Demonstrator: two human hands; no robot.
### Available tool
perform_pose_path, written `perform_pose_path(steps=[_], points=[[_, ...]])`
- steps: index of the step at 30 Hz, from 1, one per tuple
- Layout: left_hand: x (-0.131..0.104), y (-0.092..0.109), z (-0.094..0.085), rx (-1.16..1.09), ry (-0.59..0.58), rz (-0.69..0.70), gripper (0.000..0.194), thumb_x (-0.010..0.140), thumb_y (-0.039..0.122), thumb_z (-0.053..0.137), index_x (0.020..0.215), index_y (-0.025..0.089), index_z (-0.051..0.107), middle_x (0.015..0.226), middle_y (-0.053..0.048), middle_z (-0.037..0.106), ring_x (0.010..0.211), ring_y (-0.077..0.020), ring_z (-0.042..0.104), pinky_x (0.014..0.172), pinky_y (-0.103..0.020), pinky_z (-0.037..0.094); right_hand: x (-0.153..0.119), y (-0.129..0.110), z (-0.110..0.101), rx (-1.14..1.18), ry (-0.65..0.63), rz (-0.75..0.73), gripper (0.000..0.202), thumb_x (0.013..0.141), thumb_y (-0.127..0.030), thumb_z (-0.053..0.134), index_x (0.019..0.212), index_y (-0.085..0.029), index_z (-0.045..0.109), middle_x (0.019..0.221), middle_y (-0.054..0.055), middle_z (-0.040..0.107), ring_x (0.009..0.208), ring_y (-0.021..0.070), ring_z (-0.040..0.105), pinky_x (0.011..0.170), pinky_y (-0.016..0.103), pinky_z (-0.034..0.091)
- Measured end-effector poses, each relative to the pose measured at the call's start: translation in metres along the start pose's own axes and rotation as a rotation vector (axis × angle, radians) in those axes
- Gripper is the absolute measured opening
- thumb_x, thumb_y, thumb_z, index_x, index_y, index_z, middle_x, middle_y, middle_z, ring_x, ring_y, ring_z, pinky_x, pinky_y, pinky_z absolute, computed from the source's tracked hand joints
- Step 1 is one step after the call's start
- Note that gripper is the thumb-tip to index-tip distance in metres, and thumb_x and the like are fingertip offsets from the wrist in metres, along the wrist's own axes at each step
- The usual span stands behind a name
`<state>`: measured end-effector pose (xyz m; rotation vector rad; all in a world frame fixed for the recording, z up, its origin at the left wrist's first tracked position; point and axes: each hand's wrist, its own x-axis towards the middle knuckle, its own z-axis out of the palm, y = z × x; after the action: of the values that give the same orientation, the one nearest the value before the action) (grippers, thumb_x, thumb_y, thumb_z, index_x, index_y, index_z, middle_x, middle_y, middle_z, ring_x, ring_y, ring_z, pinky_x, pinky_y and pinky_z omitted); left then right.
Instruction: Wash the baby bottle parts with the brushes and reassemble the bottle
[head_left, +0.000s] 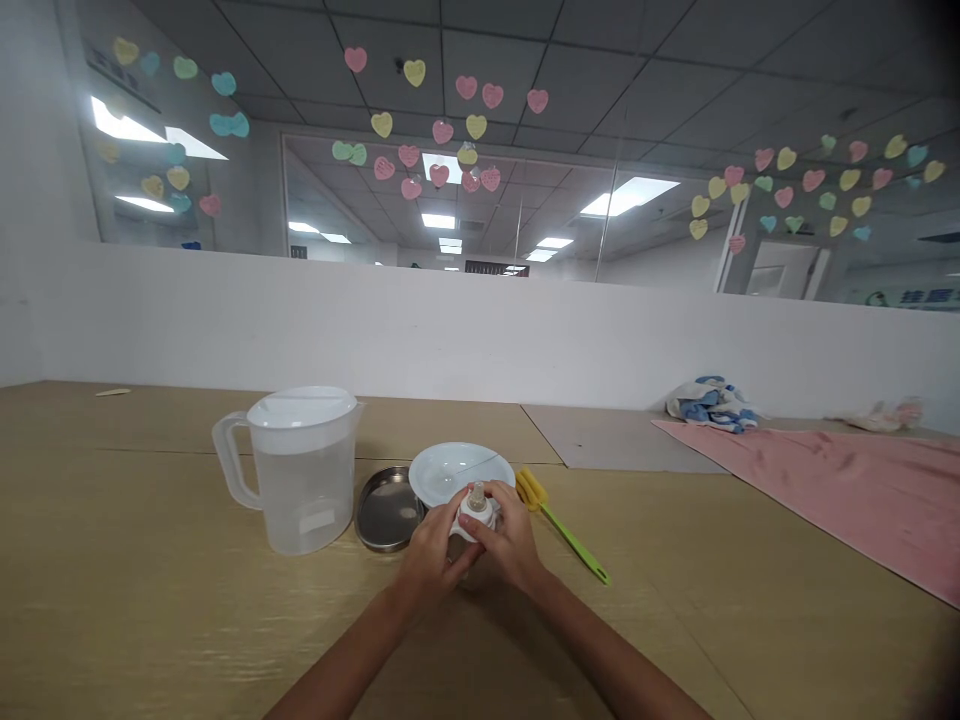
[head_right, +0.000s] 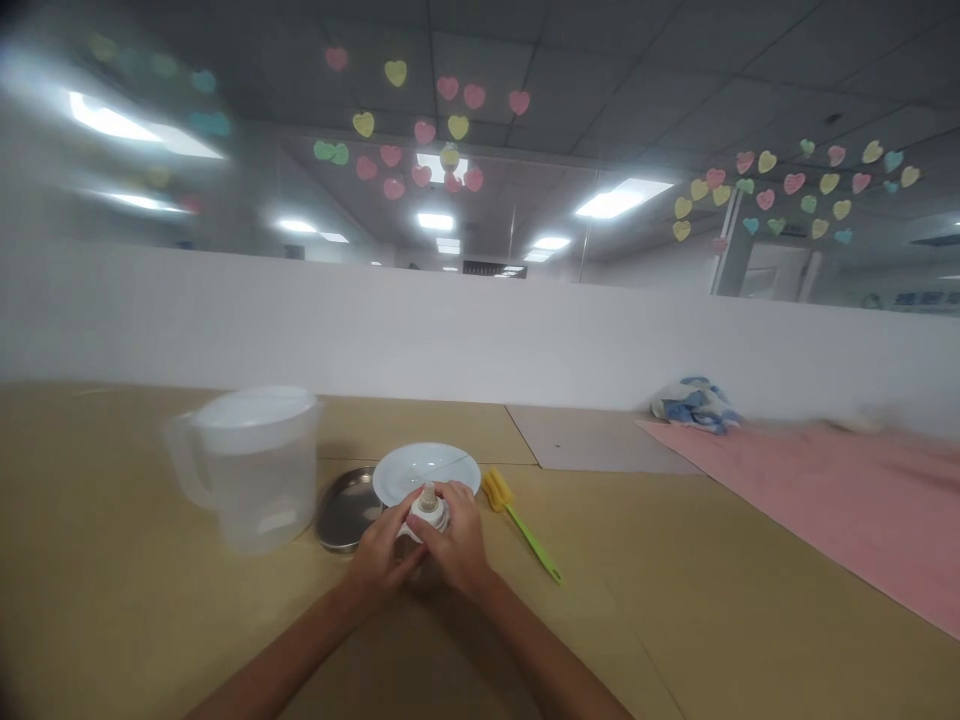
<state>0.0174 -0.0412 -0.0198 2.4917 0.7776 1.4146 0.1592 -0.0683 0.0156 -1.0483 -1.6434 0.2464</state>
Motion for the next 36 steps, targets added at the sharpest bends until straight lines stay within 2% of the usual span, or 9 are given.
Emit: perform_pose_path(steps=[7,14,19,26,32,36], points=[[-0.001,-0.002,0.001,0.039,0.017,0.017,0.058,0.085,0.042,0.049,0.135,0.016,0.034,0.121,-0.016,0.057,0.108,-0.0239,0.056,0.089,-0.039,0.048,0.000,0.004,-0.004,0.129,-0.013,0.045,0.036,0.069,-0.035,0.066,0.101,-0.020,0.061,0.102,0.006,0.062,0.100,0.0236,0.052,0.089,0.035,0.038],[-0.004,-0.003,-0.002,0.006,-0.008,-0.013,0.058,0.085,0.042,0.047,0.136,0.017,0.034,0.120,-0.015,0.057,0.108,-0.0241,0.056,0.089,-0.039,0.047,0.001,0.006,-0.002,0.187,-0.024,0.175,0.048,0.059,-0.031,0.073,0.103,-0.020,0.060,0.094,0.004,0.061,0.090,0.0219,0.056,0.078,0.031,0.045],[-0.003,0.000,-0.005,-0.001,-0.022,-0.032,0.057,0.085,0.043,0.048,0.134,0.016,0.037,0.122,-0.015,0.056,0.110,-0.0249,0.054,0.091,-0.040,0.046,0.004,0.001,-0.006,0.298,-0.072,0.235,0.046,0.055,-0.028,0.075,0.098,-0.020,0.060,0.090,0.002,0.060,0.084,0.0193,0.058,0.073,0.028,0.046],[-0.004,-0.002,-0.004,-0.100,-0.056,-0.088,0.057,0.085,0.041,0.049,0.135,0.018,0.035,0.125,-0.013,0.054,0.113,-0.0246,0.053,0.093,-0.040,0.044,0.009,0.002,-0.007,0.400,-0.138,0.225,0.045,0.052,-0.025,0.076,0.092,-0.019,0.058,0.086,0.002,0.062,0.082,0.0181,0.059,0.072,0.028,0.046],[-0.004,-0.003,-0.007,-0.164,-0.070,-0.075,0.056,0.084,0.038,0.051,0.134,0.016,0.036,0.129,-0.014,0.051,0.117,-0.0248,0.049,0.097,-0.040,0.041,0.008,-0.002,-0.005,0.382,-0.149,0.218,0.041,0.054,-0.023,0.074,0.091,-0.019,0.056,0.083,0.000,0.060,0.080,0.0164,0.057,0.071,0.026,0.046],[-0.002,-0.001,-0.008,-0.175,-0.060,-0.093,0.057,0.079,0.041,0.057,0.129,0.016,0.043,0.124,-0.014,0.055,0.111,-0.0255,0.054,0.093,-0.040,0.044,0.006,-0.010,-0.003,0.297,-0.115,0.198,0.035,0.056,-0.023,0.072,0.087,-0.018,0.057,0.081,0.000,0.059,0.075,0.0151,0.056,0.069,0.026,0.046]])
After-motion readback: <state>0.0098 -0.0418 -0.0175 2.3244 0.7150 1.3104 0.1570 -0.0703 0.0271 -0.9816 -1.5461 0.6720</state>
